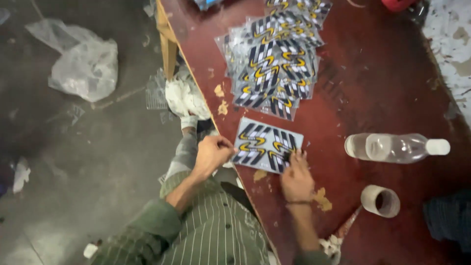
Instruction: The person repeatedly rubs a small black tool over printed stickers on a wooden table, smoothing the surface. They occasionally pick up a plastic bottle and place it back down. The stickers feature a yellow and black graphic design.
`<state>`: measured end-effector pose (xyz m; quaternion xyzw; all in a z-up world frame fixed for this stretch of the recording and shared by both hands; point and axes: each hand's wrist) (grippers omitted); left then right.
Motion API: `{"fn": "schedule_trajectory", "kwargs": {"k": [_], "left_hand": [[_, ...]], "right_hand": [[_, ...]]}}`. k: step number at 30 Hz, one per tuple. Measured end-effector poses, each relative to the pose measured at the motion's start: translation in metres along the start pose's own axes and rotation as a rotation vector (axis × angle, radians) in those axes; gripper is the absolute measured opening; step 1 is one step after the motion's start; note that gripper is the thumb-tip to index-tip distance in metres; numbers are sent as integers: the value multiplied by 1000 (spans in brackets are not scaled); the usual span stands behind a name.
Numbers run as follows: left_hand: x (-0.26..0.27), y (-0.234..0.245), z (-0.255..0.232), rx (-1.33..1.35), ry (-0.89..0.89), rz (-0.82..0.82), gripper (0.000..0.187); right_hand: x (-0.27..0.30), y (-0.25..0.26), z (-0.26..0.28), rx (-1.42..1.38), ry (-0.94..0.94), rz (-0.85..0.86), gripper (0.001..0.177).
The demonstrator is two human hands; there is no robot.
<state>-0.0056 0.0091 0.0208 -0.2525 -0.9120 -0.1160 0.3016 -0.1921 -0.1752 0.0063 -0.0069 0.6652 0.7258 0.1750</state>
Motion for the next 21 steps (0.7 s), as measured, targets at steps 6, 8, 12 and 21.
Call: {"fn": "schedule_trajectory", "kwargs": {"k": [6,8,12,21], "left_hand": [[6,-17,6,-103,-193,-114,19],[23,-23,3,-244,-326,-139,12],[43,-28,-14,-461,-666,-230,11],[-1,-19,-82,-22,-588,-154,16]], "right_hand": [[-17,-6,31,100,45,-29,45],[-10,-7,-12,-161,-279,-92,41],[-17,20,-21,-277,-330,-140,34],[22,42,-18,-405,-756,-398,34]]}}
Point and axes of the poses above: each hand's wrist, its own x-axis away from the middle knuckle, its own y-axis out of the back of the hand, z = x × y, and after that the axes turned 9 degrees about x, right-handed
